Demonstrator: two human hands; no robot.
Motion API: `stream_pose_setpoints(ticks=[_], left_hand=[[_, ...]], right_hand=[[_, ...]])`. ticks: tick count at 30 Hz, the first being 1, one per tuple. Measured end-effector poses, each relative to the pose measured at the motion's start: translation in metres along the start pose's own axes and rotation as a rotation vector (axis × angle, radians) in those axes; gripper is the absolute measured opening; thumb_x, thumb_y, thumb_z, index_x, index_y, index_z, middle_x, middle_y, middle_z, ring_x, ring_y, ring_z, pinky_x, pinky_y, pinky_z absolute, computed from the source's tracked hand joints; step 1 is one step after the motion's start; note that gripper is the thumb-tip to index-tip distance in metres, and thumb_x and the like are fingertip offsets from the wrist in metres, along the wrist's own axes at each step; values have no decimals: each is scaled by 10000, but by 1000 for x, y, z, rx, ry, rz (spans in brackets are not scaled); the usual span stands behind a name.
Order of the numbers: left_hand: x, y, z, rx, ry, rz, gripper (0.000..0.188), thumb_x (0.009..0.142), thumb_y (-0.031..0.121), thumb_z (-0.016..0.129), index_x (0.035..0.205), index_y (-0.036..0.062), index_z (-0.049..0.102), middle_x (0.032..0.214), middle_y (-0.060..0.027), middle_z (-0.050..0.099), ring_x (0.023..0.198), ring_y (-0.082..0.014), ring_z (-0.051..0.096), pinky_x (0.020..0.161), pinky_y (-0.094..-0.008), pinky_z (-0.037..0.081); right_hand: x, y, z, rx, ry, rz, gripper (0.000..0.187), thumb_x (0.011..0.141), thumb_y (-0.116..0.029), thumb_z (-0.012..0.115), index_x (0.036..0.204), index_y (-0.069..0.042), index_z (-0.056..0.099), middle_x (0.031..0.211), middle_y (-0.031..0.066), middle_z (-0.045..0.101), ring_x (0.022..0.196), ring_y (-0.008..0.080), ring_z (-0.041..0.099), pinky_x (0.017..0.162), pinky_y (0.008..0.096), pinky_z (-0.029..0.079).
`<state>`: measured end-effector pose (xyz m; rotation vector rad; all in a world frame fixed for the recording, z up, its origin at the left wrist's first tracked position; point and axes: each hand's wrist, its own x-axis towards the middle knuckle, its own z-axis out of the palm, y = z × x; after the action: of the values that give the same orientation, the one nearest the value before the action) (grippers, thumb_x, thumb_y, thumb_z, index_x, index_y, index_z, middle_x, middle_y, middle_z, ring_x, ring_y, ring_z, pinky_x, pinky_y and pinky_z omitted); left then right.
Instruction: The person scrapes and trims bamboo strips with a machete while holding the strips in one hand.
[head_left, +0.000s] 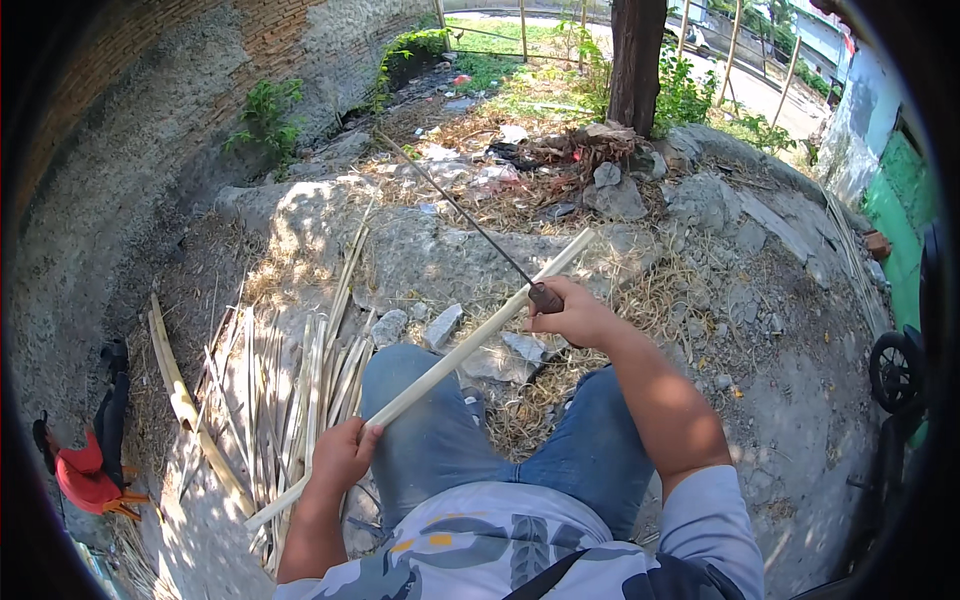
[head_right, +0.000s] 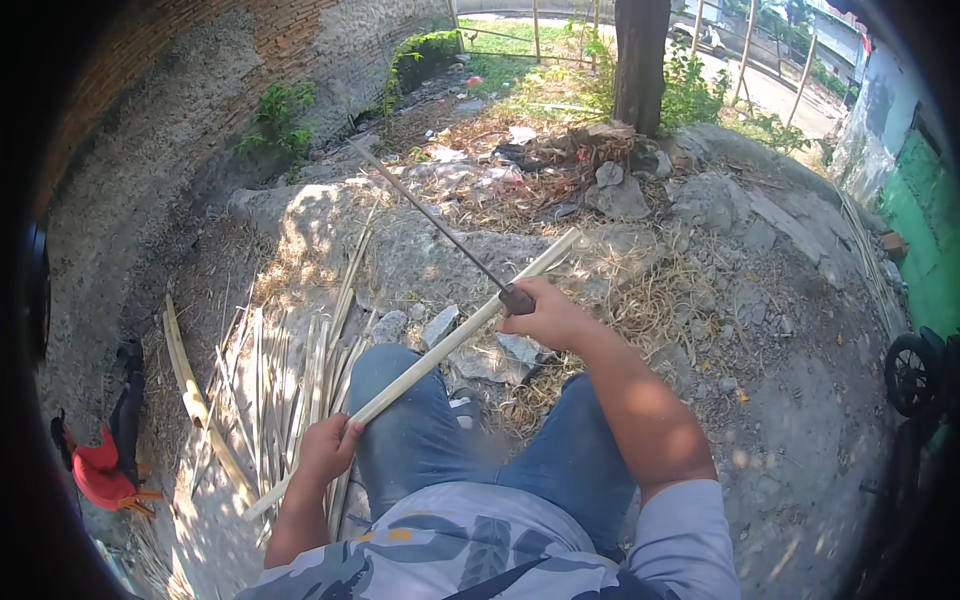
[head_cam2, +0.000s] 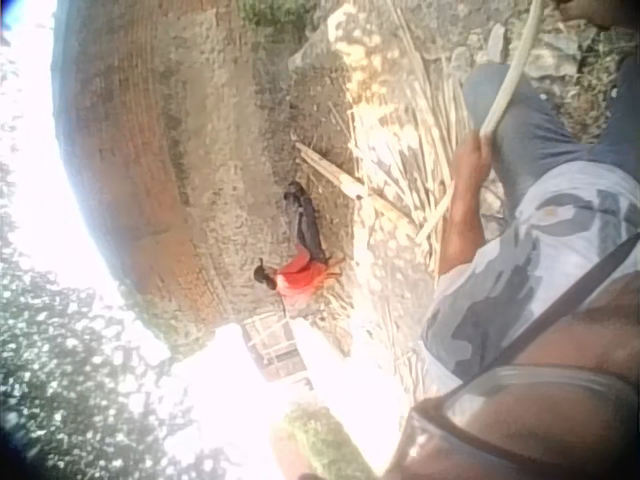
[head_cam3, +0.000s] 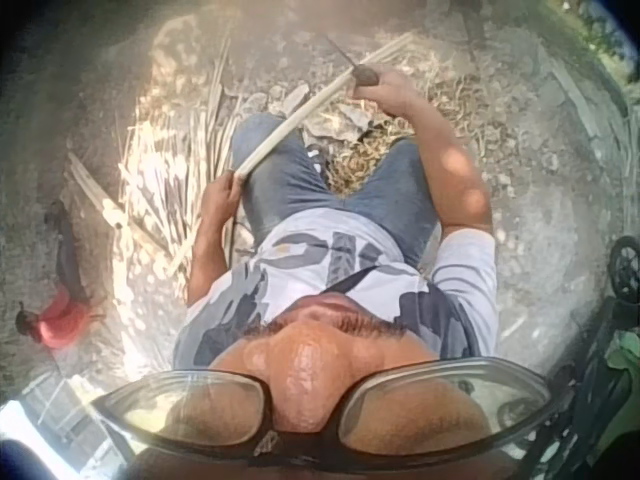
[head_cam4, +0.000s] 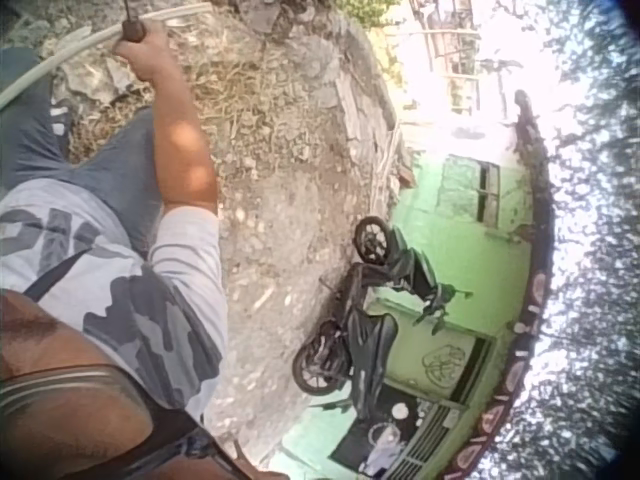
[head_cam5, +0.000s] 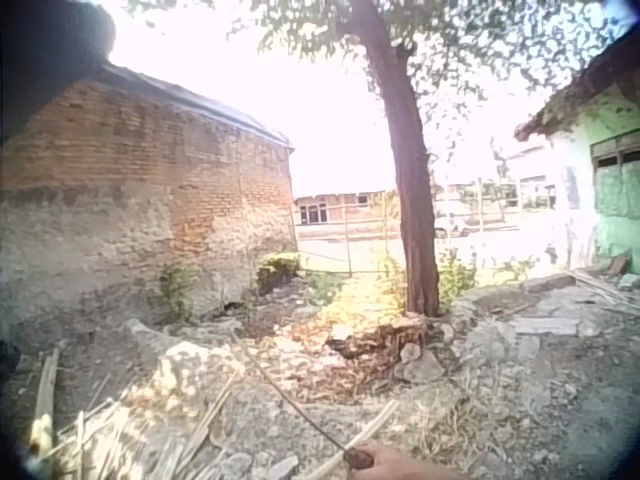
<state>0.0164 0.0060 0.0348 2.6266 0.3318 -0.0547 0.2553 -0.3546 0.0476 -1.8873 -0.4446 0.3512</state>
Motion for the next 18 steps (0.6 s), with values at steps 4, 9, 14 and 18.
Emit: stream_pose_setpoints(ticks=[4, 9, 14, 18], left_hand=[[0, -1, 4, 11, 33, 81, 453, 989, 454, 631, 829, 30, 649, 756, -194, 664, 728, -421, 652, 645, -506, 488], [-8, -7, -3, 17, -90, 105, 437, 992, 453, 606, 918, 32, 693, 769, -206, 671, 758, -417, 669, 689, -501, 512], [15, 28, -72, 86, -65, 422, 401, 955, 388, 694, 1098, 14, 701, 1138, -201, 683, 1118, -392, 626, 972, -446, 487], [-27, 81, -209, 83, 681, 787, 520, 1014, 441, 609, 1279, -6, 598, 1335, -193, 606, 1260, -364, 580, 1081, -448, 440]], right_hand=[[7, 21, 28, 49, 112, -9, 803, 800, -114, 856, 1475, -6, 436, 1054, 44, 661, 967, 128, 631, 880, 320, 514], [6, 57, 42, 37, 167, -211, 703, 802, -87, 843, 1411, -5, 501, 978, 28, 665, 916, 128, 640, 855, 315, 525], [-13, 68, 40, 127, 157, -27, 309, 764, -162, 848, 1005, -34, 704, 962, 74, 672, 909, 171, 649, 823, 352, 523], [-9, 62, 52, -89, 172, -91, 319, 785, -236, 846, 984, -54, 674, 894, 70, 662, 863, 189, 627, 786, 368, 500]])
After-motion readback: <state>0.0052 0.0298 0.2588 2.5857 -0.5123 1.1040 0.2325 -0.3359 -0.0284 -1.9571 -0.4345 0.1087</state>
